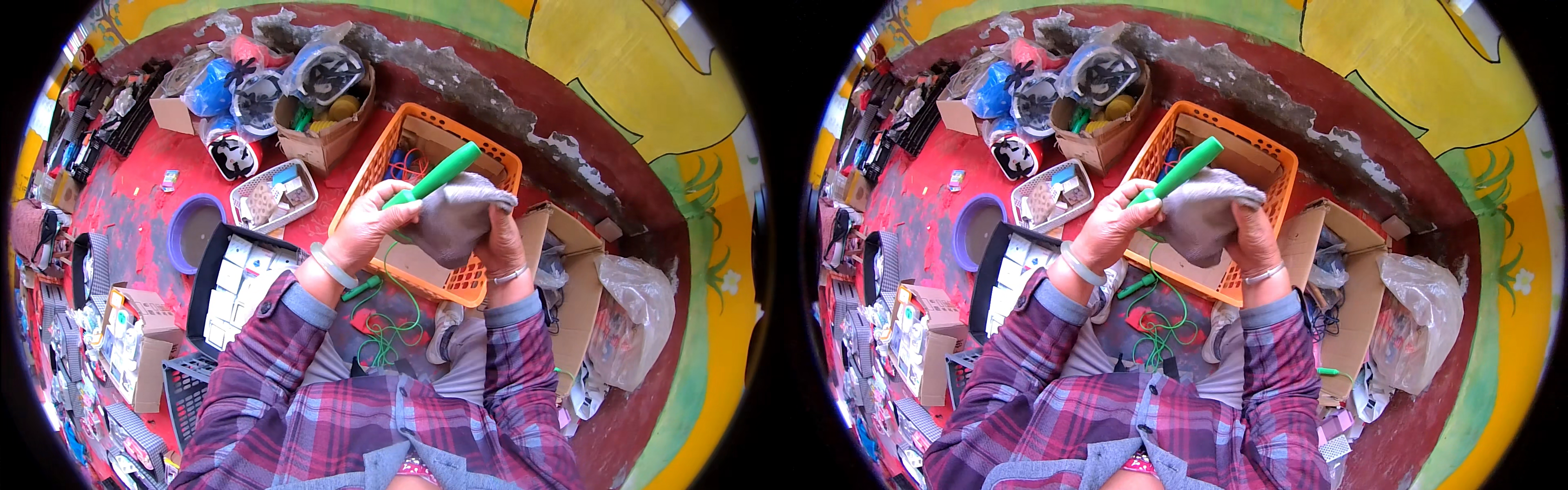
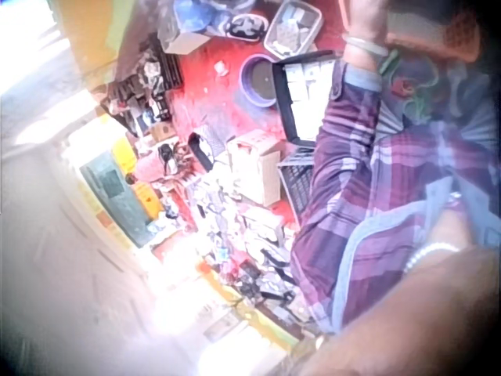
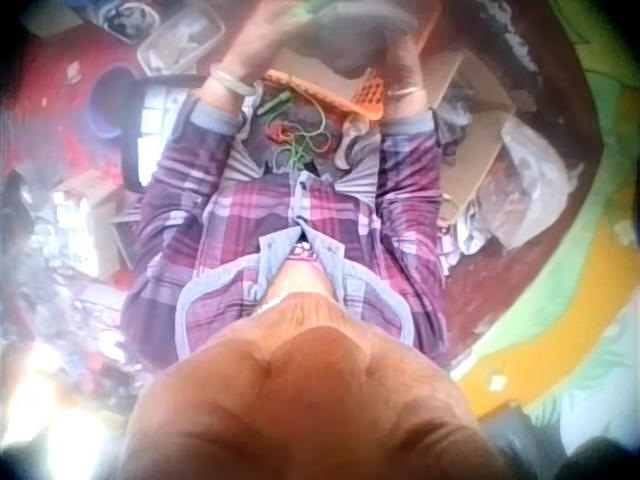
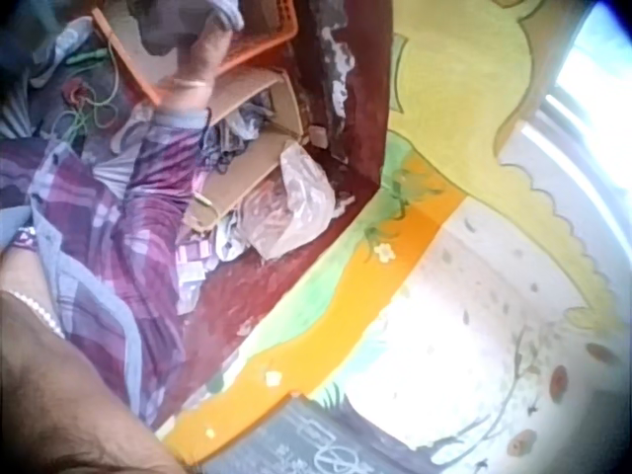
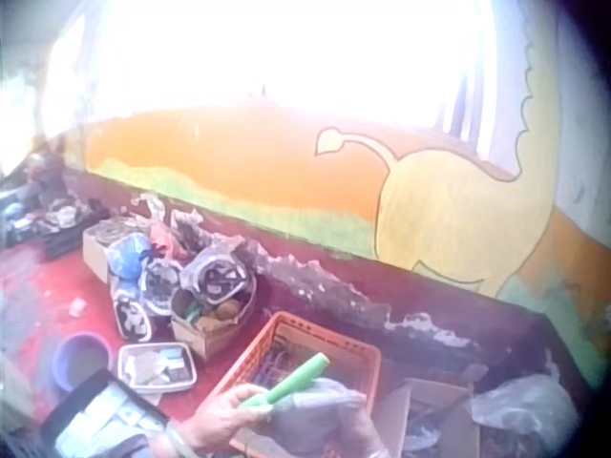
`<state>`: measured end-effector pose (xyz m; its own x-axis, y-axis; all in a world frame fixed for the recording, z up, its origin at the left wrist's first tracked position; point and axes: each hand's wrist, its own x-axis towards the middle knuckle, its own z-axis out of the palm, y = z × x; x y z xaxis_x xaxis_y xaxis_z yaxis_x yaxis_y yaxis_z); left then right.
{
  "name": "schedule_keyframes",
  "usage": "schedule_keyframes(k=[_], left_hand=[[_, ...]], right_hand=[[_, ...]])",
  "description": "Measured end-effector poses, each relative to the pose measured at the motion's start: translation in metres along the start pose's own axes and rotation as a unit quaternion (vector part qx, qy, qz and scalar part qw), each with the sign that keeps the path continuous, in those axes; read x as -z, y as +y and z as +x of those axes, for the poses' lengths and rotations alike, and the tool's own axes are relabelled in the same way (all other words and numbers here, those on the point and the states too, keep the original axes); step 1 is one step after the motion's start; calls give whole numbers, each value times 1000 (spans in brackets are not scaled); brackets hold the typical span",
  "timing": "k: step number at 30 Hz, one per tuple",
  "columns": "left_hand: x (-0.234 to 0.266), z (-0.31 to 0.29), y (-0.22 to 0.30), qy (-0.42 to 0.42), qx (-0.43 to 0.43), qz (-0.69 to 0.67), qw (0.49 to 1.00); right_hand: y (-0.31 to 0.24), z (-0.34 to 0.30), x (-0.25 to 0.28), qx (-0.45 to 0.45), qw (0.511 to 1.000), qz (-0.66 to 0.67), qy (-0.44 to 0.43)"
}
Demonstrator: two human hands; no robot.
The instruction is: The person cleans jump rope handles and cords using a cloth, then coils the cords around the handles.
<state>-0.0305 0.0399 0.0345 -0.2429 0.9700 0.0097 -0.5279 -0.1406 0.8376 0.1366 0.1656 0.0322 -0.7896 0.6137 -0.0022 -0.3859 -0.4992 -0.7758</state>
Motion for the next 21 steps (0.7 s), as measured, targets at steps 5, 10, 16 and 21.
schedule_keyframes(k=[5,10,16,21], left_hand=[[-6,4,-10,-23,-47,95,994],[-12,1,-27,-43,-54,196,978],[-10,4,-34,50,-95,346,932],[-10,6,-23,101,-142,499,849]], right_hand=[[8,3,-19,8,999,9,-36],[28,4,-33,-8,995,91,35],[59,7,-32,-51,995,56,60],[46,-1,-48,-26,996,88,-18]])
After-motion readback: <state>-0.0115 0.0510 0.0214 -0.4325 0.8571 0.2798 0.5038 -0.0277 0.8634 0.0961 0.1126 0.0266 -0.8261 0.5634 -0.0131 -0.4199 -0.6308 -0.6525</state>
